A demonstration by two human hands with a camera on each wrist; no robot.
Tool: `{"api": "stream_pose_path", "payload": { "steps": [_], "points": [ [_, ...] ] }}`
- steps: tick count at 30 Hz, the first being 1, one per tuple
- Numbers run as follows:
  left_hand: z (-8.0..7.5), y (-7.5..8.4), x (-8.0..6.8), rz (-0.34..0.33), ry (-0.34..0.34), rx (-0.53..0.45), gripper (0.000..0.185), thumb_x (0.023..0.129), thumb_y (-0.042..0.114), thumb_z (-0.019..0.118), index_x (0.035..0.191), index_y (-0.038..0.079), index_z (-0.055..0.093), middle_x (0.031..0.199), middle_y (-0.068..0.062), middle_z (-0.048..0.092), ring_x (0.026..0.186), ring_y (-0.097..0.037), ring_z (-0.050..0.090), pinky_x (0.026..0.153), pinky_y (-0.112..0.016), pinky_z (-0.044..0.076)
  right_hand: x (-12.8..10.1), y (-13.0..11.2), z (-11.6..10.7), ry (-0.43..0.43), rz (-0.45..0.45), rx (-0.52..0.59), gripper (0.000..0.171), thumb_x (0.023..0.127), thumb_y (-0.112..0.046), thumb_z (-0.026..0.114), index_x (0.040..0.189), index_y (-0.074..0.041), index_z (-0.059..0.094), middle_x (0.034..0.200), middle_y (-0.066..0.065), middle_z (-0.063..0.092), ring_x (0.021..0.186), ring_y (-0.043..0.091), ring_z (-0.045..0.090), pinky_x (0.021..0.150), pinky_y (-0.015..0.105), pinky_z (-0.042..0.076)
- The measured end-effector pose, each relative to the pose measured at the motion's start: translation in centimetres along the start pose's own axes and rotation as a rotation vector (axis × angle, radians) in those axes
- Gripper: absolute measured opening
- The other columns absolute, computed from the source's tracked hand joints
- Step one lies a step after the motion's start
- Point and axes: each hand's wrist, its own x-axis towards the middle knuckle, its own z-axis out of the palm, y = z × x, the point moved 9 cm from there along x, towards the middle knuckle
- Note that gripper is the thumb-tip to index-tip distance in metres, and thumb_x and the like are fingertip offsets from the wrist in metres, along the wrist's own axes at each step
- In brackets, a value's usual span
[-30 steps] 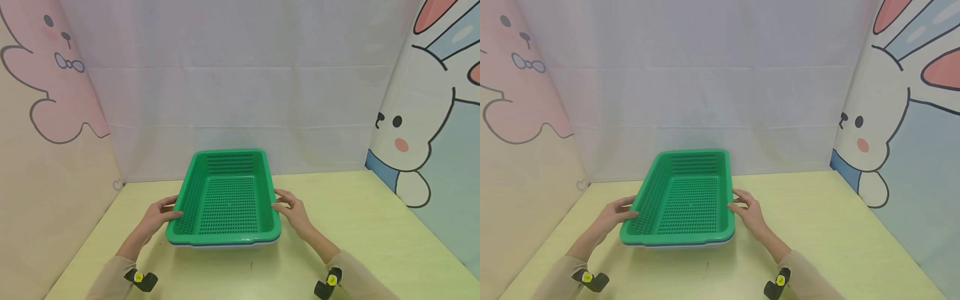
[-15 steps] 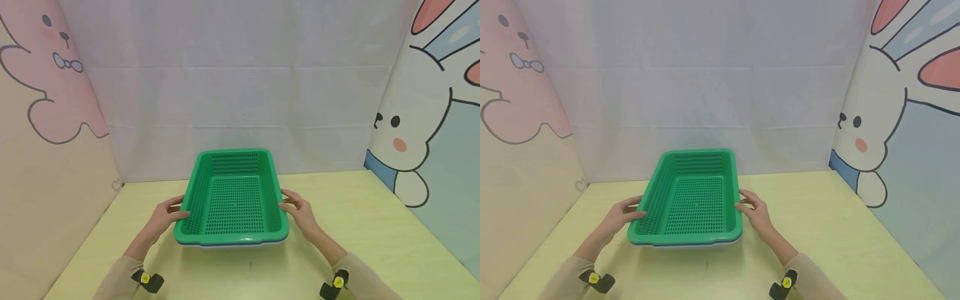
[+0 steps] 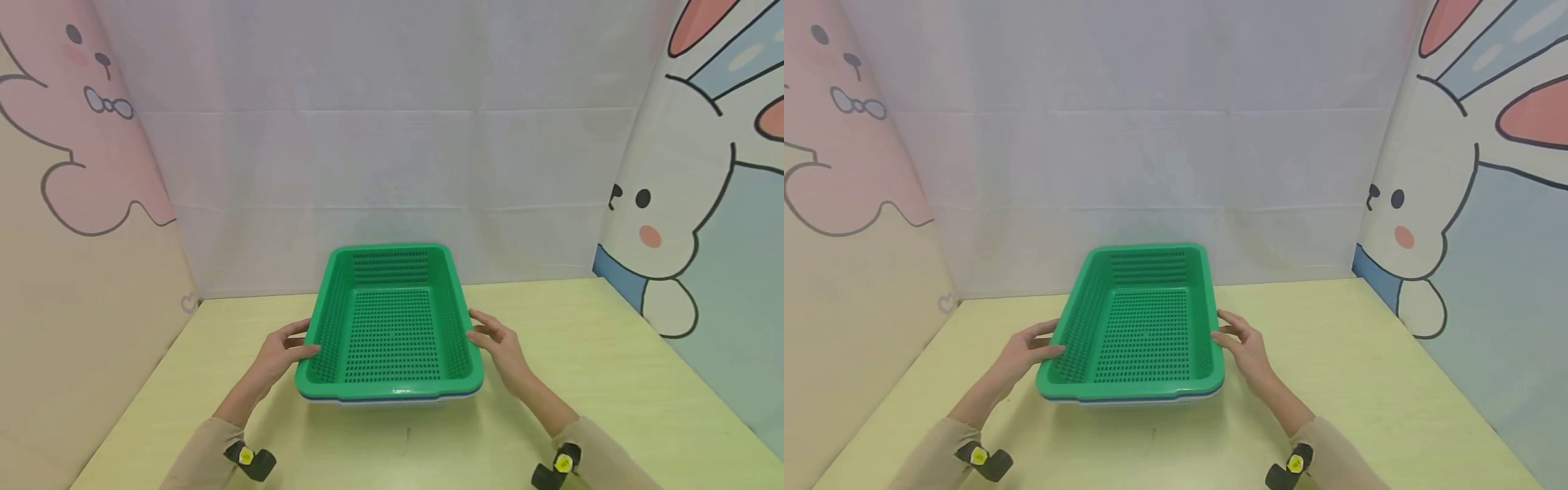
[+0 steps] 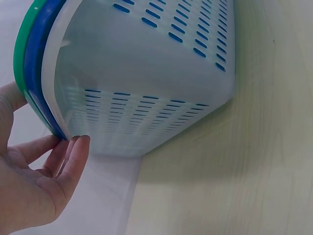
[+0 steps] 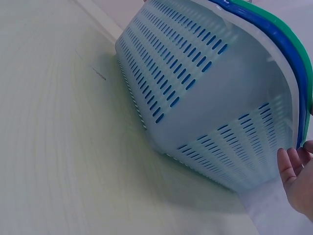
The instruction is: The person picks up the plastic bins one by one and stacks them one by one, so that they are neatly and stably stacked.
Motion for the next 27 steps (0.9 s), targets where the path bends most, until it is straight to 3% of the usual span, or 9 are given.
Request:
{"api": "stream_pose_path", "payload": {
  "steps": [11,27],
  "points": [
    [1.5,0.3,0.3,-0.002,0.013,-0.021,0.061,0.081,0.016,0.067,0.134,0.002,0.041,0.124,-0.021,0.048,0.111,-0.031,0.05,0.087,-0.037,0.048,-0.1,0.4,-1.6,0.004,0.007,0.016,0.048,0.088,-0.013,0.057,0.132,0.003,0.043,0.098,-0.008,0.058,0.091,0.001,0.053,0.08,0.017,0.045],
    [3.5,1.2,0.4,0.017,0.02,-0.034,0.059,0.081,0.014,0.067,0.133,0.002,0.042,0.127,-0.018,0.045,0.109,-0.029,0.051,0.082,-0.031,0.049,-0.3,0.6,-3.6,0.007,-0.017,0.031,0.047,0.09,-0.013,0.054,0.132,0.005,0.041,0.098,-0.014,0.058,0.092,0.001,0.054,0.079,0.016,0.046]
  ]
}}
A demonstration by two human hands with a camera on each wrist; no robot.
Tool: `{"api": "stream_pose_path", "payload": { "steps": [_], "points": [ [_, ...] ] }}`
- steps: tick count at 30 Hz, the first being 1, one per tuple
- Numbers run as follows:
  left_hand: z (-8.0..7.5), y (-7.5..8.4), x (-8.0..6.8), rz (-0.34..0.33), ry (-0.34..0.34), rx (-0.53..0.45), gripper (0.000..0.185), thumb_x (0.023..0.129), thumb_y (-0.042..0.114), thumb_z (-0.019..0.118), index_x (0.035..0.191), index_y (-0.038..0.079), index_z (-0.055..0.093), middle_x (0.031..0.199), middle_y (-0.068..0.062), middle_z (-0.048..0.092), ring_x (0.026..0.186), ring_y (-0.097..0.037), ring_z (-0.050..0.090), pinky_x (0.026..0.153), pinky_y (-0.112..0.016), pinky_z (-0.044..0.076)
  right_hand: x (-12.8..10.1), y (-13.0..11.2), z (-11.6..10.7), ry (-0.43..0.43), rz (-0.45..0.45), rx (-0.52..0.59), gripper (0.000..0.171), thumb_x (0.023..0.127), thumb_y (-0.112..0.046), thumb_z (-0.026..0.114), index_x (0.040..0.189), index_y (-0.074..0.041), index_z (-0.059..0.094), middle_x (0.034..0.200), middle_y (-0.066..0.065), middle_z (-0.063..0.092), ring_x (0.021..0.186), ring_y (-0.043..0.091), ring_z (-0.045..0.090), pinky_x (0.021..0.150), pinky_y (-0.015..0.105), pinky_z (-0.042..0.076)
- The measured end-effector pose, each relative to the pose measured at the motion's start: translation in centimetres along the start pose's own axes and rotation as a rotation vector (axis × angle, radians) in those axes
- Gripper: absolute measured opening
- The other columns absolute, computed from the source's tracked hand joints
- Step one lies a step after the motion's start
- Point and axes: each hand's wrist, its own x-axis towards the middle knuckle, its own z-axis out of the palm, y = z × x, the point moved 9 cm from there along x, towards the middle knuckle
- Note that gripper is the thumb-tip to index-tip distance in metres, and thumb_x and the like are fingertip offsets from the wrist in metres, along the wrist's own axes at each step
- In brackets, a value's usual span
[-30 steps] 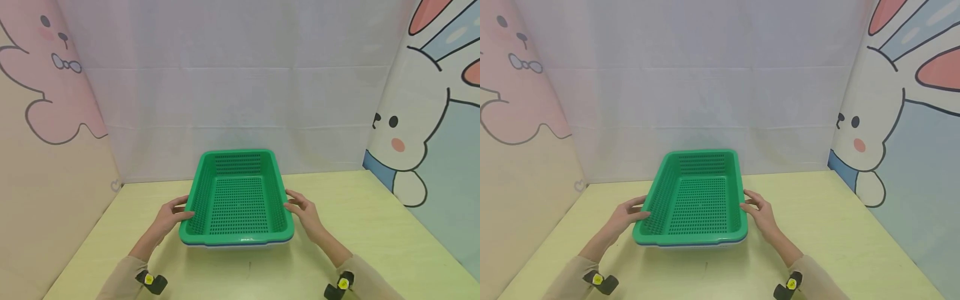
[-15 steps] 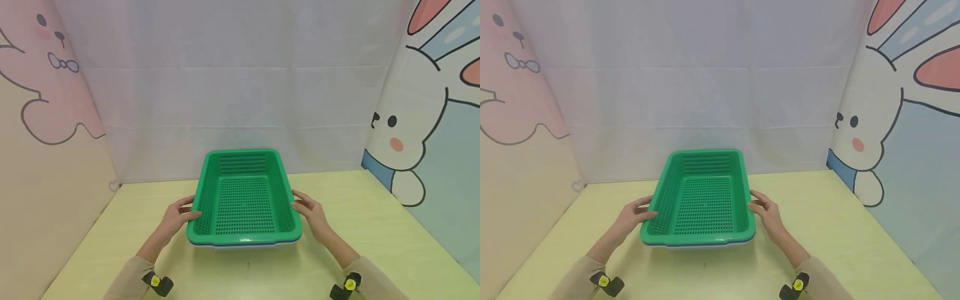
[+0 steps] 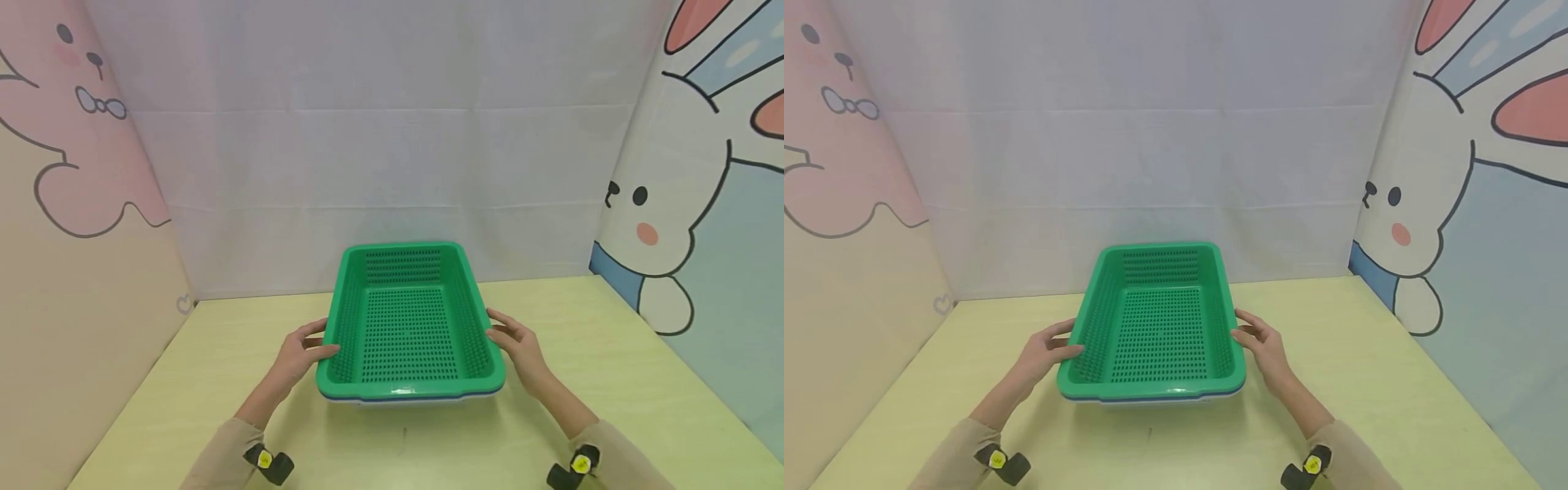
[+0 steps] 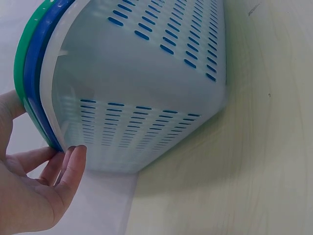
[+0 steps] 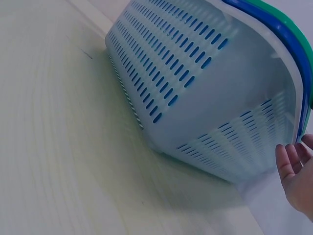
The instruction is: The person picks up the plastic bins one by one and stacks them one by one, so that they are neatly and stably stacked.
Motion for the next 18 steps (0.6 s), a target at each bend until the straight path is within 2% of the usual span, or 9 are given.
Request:
{"api": "stream_pose_path", "payload": {
  "steps": [10,18],
  "points": [
    [1.1,0.4,0.0,0.01,0.008,-0.049,0.057,0.082,0.013,0.066,0.133,0.002,0.042,0.124,-0.018,0.048,0.108,-0.029,0.051,0.082,-0.034,0.049,-0.3,-0.1,-1.0,0.003,-0.022,0.031,0.046,0.091,-0.01,0.053,0.131,0.009,0.04,0.094,-0.012,0.061,0.09,0.002,0.056,0.078,0.016,0.047],
    [1.3,0.2,0.0,0.014,0.016,-0.044,0.058,0.083,0.015,0.065,0.135,0.005,0.041,0.127,-0.017,0.043,0.11,-0.029,0.049,0.085,-0.035,0.048,-0.3,0.0,-1.3,0.016,0.005,-0.005,0.046,0.092,-0.016,0.053,0.131,0.006,0.042,0.095,-0.014,0.061,0.09,0.002,0.055,0.077,0.017,0.046]
  ]
}}
